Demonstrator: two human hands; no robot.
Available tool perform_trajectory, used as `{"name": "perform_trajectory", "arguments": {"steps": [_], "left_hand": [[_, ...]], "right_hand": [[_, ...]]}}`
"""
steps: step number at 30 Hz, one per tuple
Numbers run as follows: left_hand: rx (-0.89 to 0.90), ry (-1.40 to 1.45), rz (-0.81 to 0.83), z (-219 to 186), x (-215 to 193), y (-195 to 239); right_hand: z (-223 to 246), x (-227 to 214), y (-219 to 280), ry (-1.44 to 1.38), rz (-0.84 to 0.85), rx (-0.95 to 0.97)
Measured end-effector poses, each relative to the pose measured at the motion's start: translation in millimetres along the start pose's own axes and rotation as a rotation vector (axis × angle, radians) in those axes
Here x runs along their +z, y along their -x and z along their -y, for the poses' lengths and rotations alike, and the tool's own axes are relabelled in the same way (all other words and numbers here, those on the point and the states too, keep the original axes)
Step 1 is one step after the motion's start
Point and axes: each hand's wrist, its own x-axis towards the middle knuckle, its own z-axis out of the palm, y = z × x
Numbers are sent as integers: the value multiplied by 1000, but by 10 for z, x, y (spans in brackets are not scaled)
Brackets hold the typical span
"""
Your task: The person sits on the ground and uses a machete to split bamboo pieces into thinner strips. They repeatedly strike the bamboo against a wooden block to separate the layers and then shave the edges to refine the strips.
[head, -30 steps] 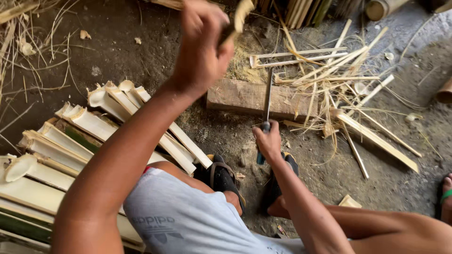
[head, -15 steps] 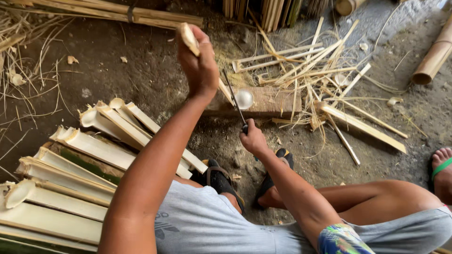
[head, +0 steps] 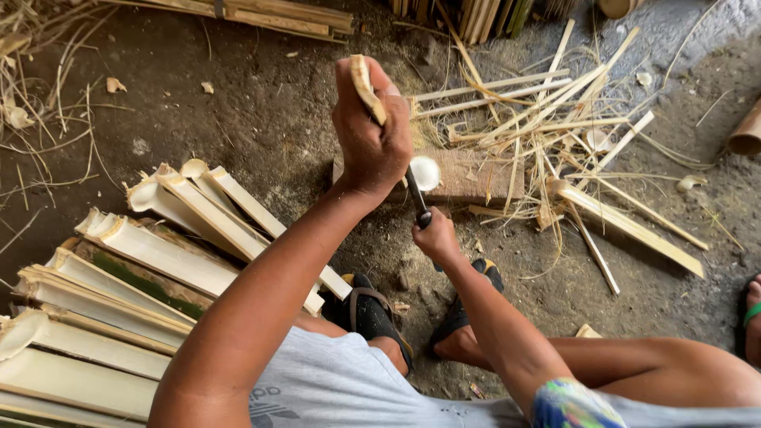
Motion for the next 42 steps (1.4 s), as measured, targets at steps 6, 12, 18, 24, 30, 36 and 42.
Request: {"name": "perform_trajectory", "arguments": {"steps": [6, 12, 18, 24, 30, 36, 42], "left_hand": [[32, -14, 42, -39, -93, 29], [-46, 61, 58, 33, -42, -3], [-5, 20, 17, -68, -143, 60], [-153, 16, 179, -24, -141, 132], [-162, -312, 429, -152, -323, 99], [-431, -387, 425, -382, -608, 83], [-124, -313, 420, -464, -631, 301]], "right_hand": [[-207, 123, 16, -64, 58, 155], [-373, 315, -93, -199, 153, 323], [-613, 188, -143, -51, 210, 202], [-20, -905, -18, -394, 216, 228], [302, -1342, 399, -334, 224, 98], [-771, -492, 853, -219, 124, 348], [-1487, -434, 486, -102, -343, 256]]}}
